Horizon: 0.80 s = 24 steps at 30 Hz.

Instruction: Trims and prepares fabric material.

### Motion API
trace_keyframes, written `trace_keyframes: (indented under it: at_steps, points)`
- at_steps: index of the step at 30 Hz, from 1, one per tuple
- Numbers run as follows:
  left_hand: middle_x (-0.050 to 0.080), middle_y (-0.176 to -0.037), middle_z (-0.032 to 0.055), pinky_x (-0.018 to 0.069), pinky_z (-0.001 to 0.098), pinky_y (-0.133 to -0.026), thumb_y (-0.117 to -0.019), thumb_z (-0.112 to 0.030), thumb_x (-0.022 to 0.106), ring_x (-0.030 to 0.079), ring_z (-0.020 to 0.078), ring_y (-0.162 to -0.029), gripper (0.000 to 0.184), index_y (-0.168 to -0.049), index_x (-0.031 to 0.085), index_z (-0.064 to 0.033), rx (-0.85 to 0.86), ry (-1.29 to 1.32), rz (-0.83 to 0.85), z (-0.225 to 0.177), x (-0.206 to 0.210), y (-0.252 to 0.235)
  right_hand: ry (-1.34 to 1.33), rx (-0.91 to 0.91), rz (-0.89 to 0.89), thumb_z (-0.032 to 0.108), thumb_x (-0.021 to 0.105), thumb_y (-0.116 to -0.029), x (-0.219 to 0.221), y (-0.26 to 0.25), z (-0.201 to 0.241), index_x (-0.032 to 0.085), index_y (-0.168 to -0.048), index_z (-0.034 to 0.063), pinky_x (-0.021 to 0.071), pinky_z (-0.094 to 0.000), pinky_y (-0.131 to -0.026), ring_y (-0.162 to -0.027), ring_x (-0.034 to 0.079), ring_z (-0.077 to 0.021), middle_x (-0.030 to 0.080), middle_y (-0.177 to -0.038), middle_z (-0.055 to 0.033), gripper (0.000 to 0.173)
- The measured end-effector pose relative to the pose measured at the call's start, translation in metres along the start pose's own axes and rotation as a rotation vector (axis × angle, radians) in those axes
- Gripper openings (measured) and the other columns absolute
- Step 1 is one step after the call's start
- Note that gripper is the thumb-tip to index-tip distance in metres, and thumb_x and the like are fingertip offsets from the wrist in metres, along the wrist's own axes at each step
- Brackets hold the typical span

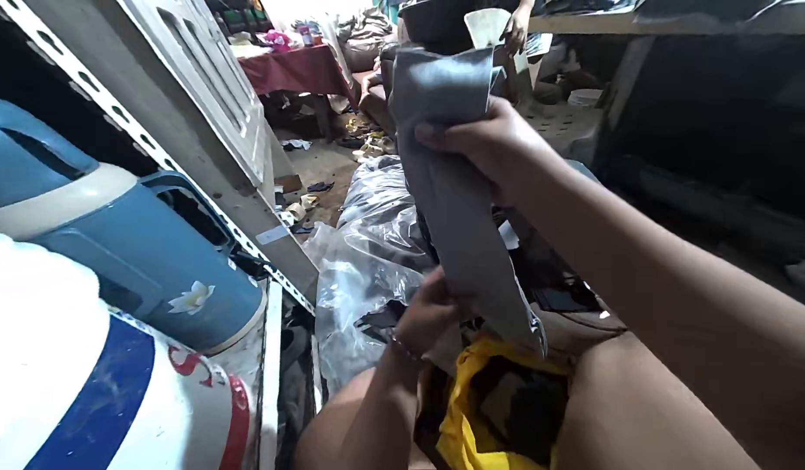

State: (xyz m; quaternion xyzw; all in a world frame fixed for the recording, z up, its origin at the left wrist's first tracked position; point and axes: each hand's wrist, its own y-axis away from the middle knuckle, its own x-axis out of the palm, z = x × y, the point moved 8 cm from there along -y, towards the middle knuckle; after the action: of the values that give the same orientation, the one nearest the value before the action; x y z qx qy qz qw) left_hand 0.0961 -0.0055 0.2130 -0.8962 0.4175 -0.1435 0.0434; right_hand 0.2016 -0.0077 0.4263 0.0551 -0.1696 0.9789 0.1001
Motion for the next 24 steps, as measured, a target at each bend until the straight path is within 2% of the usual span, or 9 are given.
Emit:
trace_keyframes:
  at_steps: [3,6,9,11,14,16,19,22,24]
  points:
    - [0.074,-0.088,-0.0118,0.0584,0.0212,-0.080,-0.0852,0.007,0.068,0.069,-0.0021,-0.084,0.024,-0.095,0.072,-0.0143,-0.074,0.031,0.032,0.030,0.016,0.013,-0.046,-0.039,-0.092,0.004,0.069,-0.0932,-0.019,-0.011,0.017,0.061,-0.115,0.0043,0.0633,-0.0315,-0.068,-0.075,0.073,-0.0140,0.073,-0.088,-0.0057,0.023]
    - [0.073,-0.088,-0.0098,0.0585,0.0221,-0.081,-0.0899,0.002,0.065,0.069,-0.0011,-0.084,0.015,-0.099,0.071,-0.0093,-0.143,-0.069,-0.020,0.044,-0.008,0.033,-0.001,-0.085,-0.209,0.006,0.071,-0.0925,-0.051,-0.020,0.030,0.060,-0.118,0.0045,0.0641,-0.0333,-0.069,-0.078,0.074,-0.0155,0.073,-0.092,-0.0064,0.028]
    - [0.074,-0.096,-0.0081,0.0595,0.0252,-0.083,-0.0962,-0.006,0.063,0.070,0.0017,-0.088,0.014,-0.108,0.071,-0.0097,-0.084,-0.140,-0.112,0.026,-0.054,0.071,0.024,-0.091,-0.274,0.010,0.073,-0.0921,-0.084,-0.020,0.026,0.059,-0.122,0.0076,0.0647,-0.0363,-0.073,-0.084,0.074,-0.0166,0.073,-0.098,-0.0055,0.033]
    - [0.074,-0.093,-0.0052,0.0606,0.0269,-0.081,-0.0972,-0.014,0.063,0.071,0.0046,-0.085,0.016,-0.110,0.069,-0.0074,-0.115,-0.195,-0.298,0.011,-0.090,0.110,0.054,-0.070,-0.275,0.012,0.071,-0.0935,-0.095,-0.016,0.008,0.059,-0.122,0.0111,0.0637,-0.0351,-0.073,-0.084,0.073,-0.0143,0.072,-0.099,-0.0023,0.031]
    - [0.071,-0.083,-0.0029,0.0606,0.0246,-0.072,-0.0940,-0.014,0.065,0.070,0.0054,-0.075,0.014,-0.104,0.066,-0.0045,-0.161,-0.156,-0.683,0.005,-0.131,0.168,0.098,-0.027,-0.281,0.008,0.070,-0.0929,-0.096,-0.013,-0.044,0.059,-0.120,0.0158,0.0610,-0.0277,-0.068,-0.081,0.070,-0.0074,0.070,-0.098,0.0034,0.030]
    - [0.072,-0.088,0.0032,0.0613,0.0282,-0.075,-0.0964,-0.003,0.059,0.071,0.0100,-0.078,0.014,-0.109,0.064,0.0014,-0.131,-0.085,-0.839,0.008,-0.142,0.195,0.134,0.017,-0.285,0.006,0.071,-0.0915,-0.088,-0.007,-0.085,0.059,-0.121,0.0138,0.0607,-0.0268,-0.070,-0.082,0.068,-0.0052,0.069,-0.099,0.0039,0.033]
    - [0.072,-0.096,0.0070,0.0599,0.0272,-0.079,-0.1024,-0.002,0.055,0.070,0.0094,-0.084,0.020,-0.118,0.064,0.0049,-0.207,-0.158,-0.952,0.011,-0.142,0.212,0.242,0.090,-0.266,0.005,0.071,-0.0911,-0.077,0.003,-0.143,0.057,-0.127,0.0056,0.0597,-0.0325,-0.080,-0.091,0.067,-0.0078,0.066,-0.107,-0.0029,0.039]
    - [0.072,-0.101,0.0071,0.0574,0.0249,-0.083,-0.1048,-0.006,0.053,0.069,0.0067,-0.088,0.022,-0.120,0.066,0.0024,-0.370,-0.387,-0.970,0.014,-0.140,0.217,0.416,0.161,-0.269,0.010,0.069,-0.0960,-0.073,0.011,-0.180,0.059,-0.129,-0.0003,0.0538,-0.0518,-0.090,-0.102,0.066,-0.0252,0.066,-0.116,-0.0178,0.036]
    - [0.070,-0.117,0.0146,0.0521,0.0335,-0.097,-0.1057,-0.007,0.051,0.067,0.0169,-0.106,0.026,-0.127,0.065,0.0016,-0.582,-0.615,-0.943,0.020,-0.140,0.225,0.474,0.195,-0.307,0.014,0.068,-0.0981,-0.079,0.012,-0.193,0.063,-0.128,0.0007,0.0489,-0.0612,-0.094,-0.108,0.065,-0.0344,0.066,-0.119,-0.0230,0.033]
